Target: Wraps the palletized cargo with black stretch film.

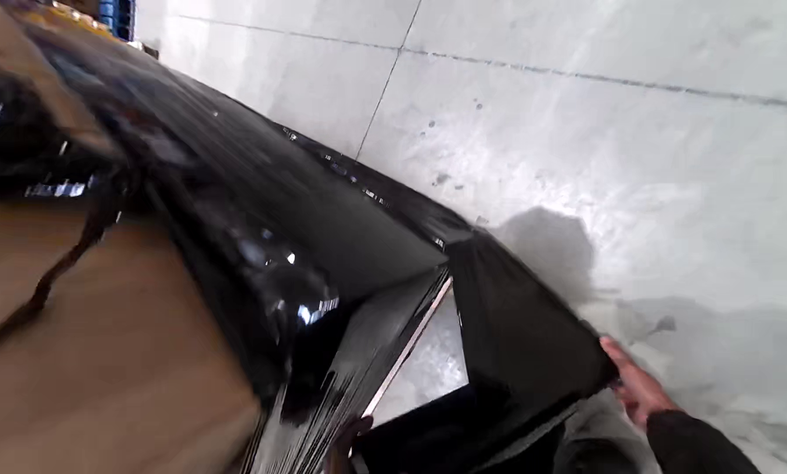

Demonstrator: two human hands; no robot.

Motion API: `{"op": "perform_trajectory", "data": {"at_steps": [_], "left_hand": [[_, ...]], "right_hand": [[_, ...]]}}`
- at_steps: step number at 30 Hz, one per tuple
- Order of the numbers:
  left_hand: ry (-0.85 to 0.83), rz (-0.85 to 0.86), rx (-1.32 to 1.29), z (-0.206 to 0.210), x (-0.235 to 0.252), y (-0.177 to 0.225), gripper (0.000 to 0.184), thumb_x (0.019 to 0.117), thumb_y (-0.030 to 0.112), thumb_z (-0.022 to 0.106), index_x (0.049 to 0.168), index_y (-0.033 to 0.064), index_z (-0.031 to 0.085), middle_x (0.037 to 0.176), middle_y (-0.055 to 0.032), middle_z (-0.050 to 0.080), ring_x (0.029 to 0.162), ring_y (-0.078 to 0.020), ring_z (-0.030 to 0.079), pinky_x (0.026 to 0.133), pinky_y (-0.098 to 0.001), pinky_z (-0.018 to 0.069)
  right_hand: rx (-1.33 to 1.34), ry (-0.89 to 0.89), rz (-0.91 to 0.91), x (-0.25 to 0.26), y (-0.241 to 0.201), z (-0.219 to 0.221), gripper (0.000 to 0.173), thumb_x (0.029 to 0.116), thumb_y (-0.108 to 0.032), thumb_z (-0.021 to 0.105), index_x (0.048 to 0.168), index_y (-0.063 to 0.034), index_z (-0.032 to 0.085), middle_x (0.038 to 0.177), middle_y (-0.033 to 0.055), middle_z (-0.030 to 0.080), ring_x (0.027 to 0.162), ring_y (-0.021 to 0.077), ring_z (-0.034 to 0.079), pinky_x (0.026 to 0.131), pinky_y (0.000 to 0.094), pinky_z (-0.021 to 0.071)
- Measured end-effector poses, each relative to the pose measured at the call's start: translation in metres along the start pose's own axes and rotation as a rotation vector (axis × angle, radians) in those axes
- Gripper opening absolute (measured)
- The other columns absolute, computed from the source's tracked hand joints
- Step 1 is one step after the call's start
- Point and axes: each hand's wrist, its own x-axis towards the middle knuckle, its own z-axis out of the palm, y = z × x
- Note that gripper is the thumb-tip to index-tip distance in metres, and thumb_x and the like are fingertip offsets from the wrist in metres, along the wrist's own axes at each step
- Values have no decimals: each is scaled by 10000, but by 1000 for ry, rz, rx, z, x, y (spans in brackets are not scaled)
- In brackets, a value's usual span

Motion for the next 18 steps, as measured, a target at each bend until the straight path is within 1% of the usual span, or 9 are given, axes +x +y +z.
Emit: {"op": "perform_trajectory", "data": {"at_steps": [2,4,5,6,8,10,14,16,18], "left_hand": [[-12,11,-42,0,-8,-25,767,925,416,643,1333,-206,459,1360,-358,520,1352,-350,473,1174,-450,358],[-18,53,-21,1,-11,-39,738,918,367,636,1339,-214,460,1386,-374,499,1370,-377,458,1173,-463,352],[-10,69,-19,1,-15,-44,707,926,364,633,1327,-200,488,1397,-366,495,1374,-371,454,1172,-462,356],[9,98,-41,0,-20,-50,651,934,365,642,1268,-187,555,1395,-358,504,1376,-360,456,1173,-452,361],[34,169,-91,-4,-28,-61,534,937,376,662,1097,-133,686,1374,-328,535,1378,-330,452,1180,-426,350],[30,204,-108,-8,-30,-66,547,942,415,656,1090,-110,694,1376,-312,536,1390,-313,439,1192,-417,335],[-43,199,-83,-16,-24,-72,553,933,431,638,1049,-105,711,1397,-333,511,1407,-332,416,1201,-423,315],[-80,150,-126,-21,-26,-74,598,925,410,658,1132,-150,661,1411,-342,484,1398,-294,427,1189,-381,340],[-92,97,-169,-22,-27,-79,684,917,388,668,1259,-193,554,1408,-335,473,1347,-221,478,1145,-321,395]], "right_hand": [[28,9,16,-4,19,-6,738,1018,-629,450,1529,-98,426,1507,206,477,1312,358,497,994,586,423],[-12,29,-15,-6,27,-11,747,1026,-633,433,1514,-67,441,1480,240,484,1275,376,502,972,593,413],[-61,42,-72,-10,29,-13,736,1033,-625,424,1479,-41,478,1424,254,516,1215,366,517,941,584,411],[-92,29,-112,-16,32,-15,735,1041,-608,417,1479,-22,482,1457,272,504,1289,395,502,999,622,397],[-131,29,-133,-25,39,-19,754,1044,-615,400,1446,16,494,1442,299,499,1295,427,485,998,648,379],[-185,36,-118,-27,37,-22,805,1029,-654,391,1421,36,518,1438,318,503,1318,464,484,1007,684,378],[-89,76,-52,-31,53,-24,828,1010,-685,403,1494,-15,458,1503,299,442,1344,453,442,1005,675,359],[-93,91,-52,-34,56,-20,811,1015,-674,404,1494,-22,468,1511,292,442,1363,454,432,1016,680,352],[-137,88,-57,-38,53,-15,791,1028,-658,388,1492,-23,472,1510,290,446,1365,455,432,1016,682,349]]}}
